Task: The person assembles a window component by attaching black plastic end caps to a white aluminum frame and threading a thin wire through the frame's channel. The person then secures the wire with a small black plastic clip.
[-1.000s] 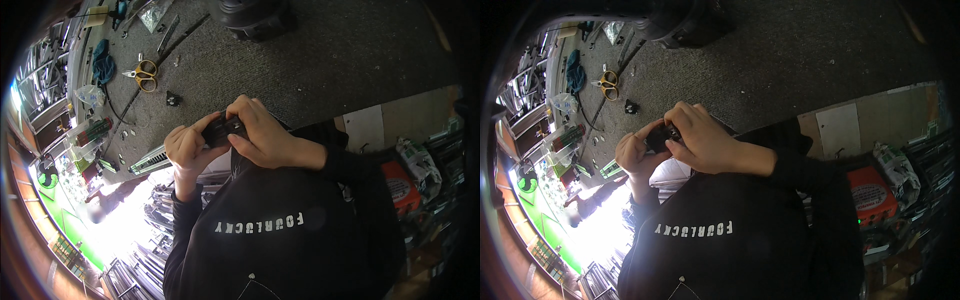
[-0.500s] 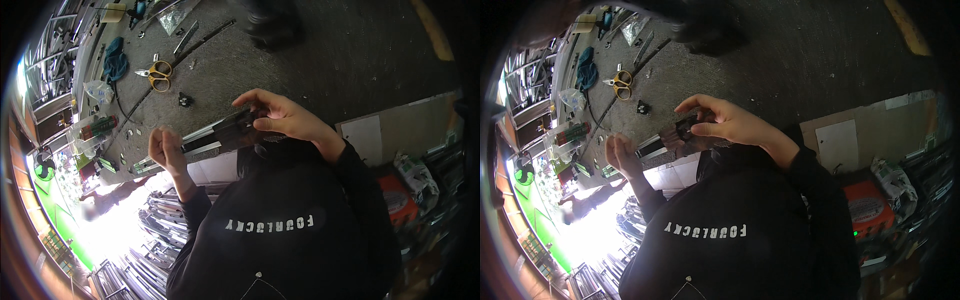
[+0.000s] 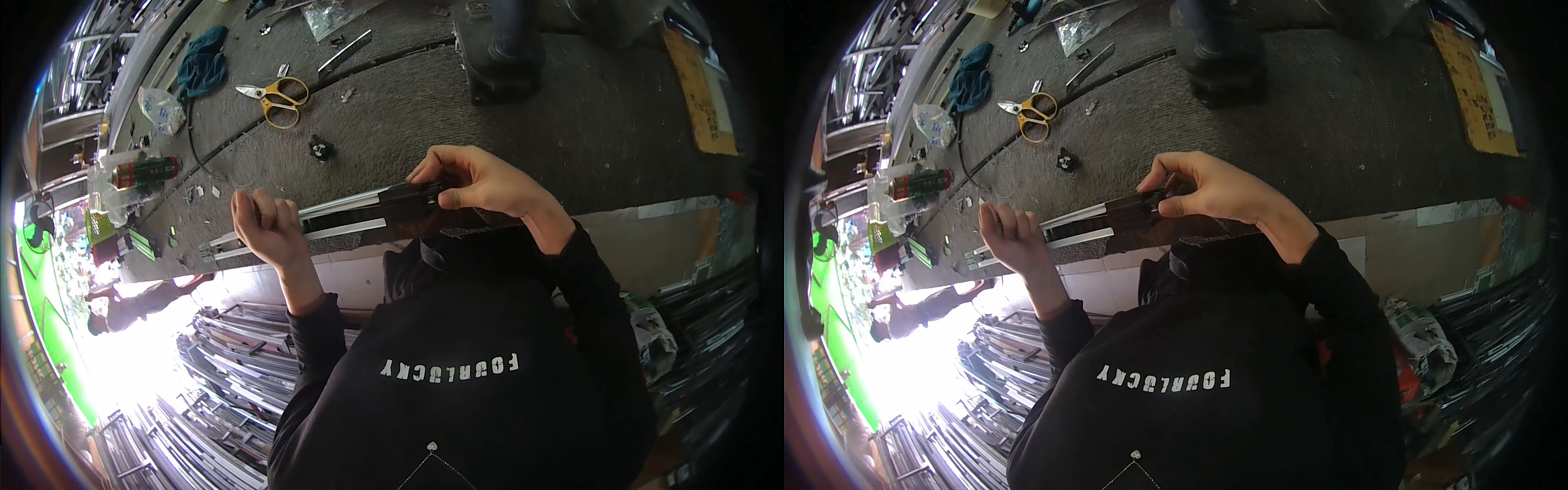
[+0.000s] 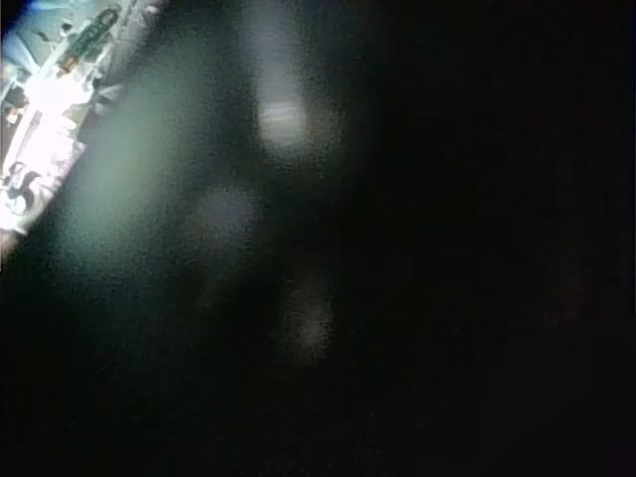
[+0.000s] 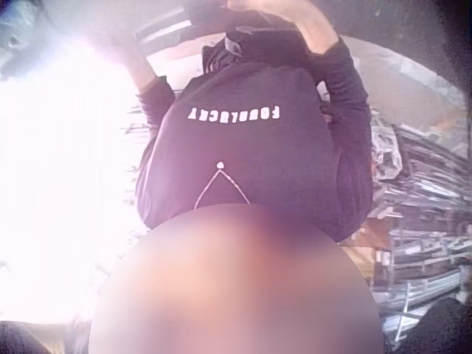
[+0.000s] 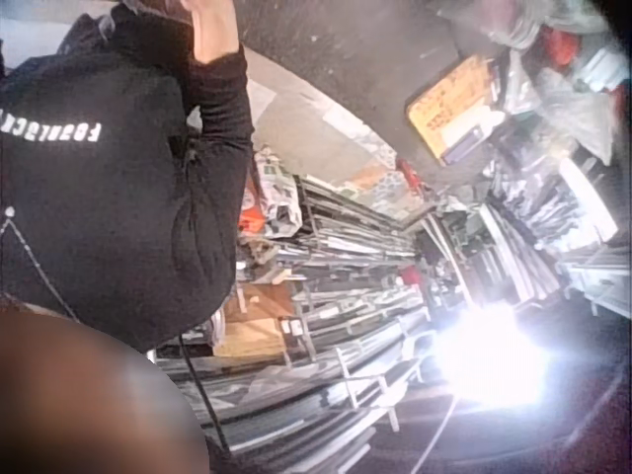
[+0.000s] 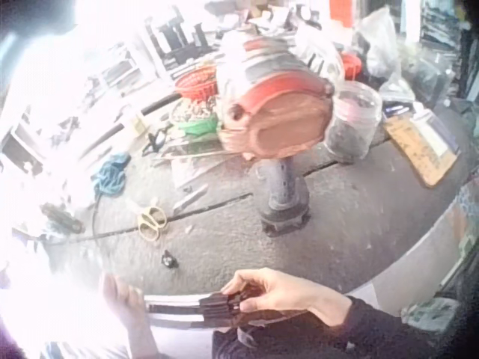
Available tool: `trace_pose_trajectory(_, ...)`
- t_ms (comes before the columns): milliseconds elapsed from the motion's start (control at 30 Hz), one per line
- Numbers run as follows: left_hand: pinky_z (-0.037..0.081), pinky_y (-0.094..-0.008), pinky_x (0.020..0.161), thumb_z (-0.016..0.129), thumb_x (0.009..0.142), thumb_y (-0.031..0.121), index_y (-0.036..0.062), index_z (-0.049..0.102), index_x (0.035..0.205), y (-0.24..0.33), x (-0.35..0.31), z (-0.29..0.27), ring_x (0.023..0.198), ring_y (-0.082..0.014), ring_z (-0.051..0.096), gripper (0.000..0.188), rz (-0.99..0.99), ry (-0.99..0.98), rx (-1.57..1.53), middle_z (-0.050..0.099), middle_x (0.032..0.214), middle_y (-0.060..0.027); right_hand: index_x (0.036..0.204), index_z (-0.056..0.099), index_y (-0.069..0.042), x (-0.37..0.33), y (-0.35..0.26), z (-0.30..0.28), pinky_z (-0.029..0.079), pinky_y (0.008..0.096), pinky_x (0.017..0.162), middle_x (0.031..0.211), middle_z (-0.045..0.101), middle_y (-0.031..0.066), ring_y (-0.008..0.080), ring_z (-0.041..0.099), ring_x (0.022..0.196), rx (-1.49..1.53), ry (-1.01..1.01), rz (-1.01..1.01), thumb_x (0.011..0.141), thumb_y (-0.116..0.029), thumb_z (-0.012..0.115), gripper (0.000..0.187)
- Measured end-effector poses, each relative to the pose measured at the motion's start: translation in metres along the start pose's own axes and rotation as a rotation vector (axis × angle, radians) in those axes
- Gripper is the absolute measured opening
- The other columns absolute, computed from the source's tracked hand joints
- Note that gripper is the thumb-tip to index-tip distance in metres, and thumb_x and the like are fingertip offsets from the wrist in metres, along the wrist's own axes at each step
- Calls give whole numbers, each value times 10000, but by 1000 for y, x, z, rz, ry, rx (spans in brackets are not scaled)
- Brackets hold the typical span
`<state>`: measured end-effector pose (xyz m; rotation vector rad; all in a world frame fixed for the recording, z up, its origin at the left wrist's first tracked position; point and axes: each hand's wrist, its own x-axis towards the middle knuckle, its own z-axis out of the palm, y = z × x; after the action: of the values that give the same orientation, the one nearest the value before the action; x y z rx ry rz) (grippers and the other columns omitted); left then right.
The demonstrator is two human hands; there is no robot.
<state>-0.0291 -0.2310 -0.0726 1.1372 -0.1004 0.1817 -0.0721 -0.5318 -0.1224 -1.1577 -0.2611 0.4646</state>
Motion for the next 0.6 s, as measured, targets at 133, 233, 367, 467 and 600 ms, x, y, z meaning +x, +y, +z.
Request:
trace_pose_trajectory(133, 158, -251, 391, 433, 1081, 225, 148, 341, 760, 1, -1, 7, 433, -41, 167, 343, -52, 26, 93, 252, 570, 47, 1001, 633, -57, 5, -13, -3, 488, 351, 908, 1105, 684, 59, 173, 621, 1026, -161, -39, 76, 809, -90, 794, 253)
trace_pose_trajectory(233, 156, -257, 395, 440, 1078, 217, 139, 351, 765, 1, 0, 13, 436, -43, 168, 335, -44, 5, 95, 261, 568, 44, 952, 590, -81, 9, -19, -1, 483, 366, 980, 1152, 663, 60, 189, 615, 1098, -272, -61, 123, 788, -102, 798, 266)
trace_pose_trajectory(367, 152, -254, 399, 458, 1070, 202, 129, 365, 760, 0, -1, 16, 443, -38, 169, 332, -33, 9, 86, 266, 565, 41, 1020, 625, -64, 12, -21, 5, 447, 325, 756, 987, 642, 25, 134, 542, 819, -330, -42, 108, 809, -84, 778, 262)
trace_pose_trajectory(467, 147, -255, 402, 474, 1064, 197, 123, 368, 748, -1, -2, 20, 447, -34, 168, 342, -27, -19, 75, 268, 567, 43, 1054, 637, -48, 18, -23, 4, 427, 311, 670, 908, 625, 23, 124, 509, 723, -380, -88, 135, 823, -89, 769, 269)
trace_pose_trajectory(600, 169, -253, 399, 464, 1077, 238, 128, 400, 766, -2, -2, 24, 450, -50, 207, 336, -2, -31, 165, 286, 596, 45, 1074, 634, -44, 26, -26, -7, 428, 304, 671, 902, 614, 46, 124, 513, 729, -479, -205, 27, 821, -51, 740, 275)
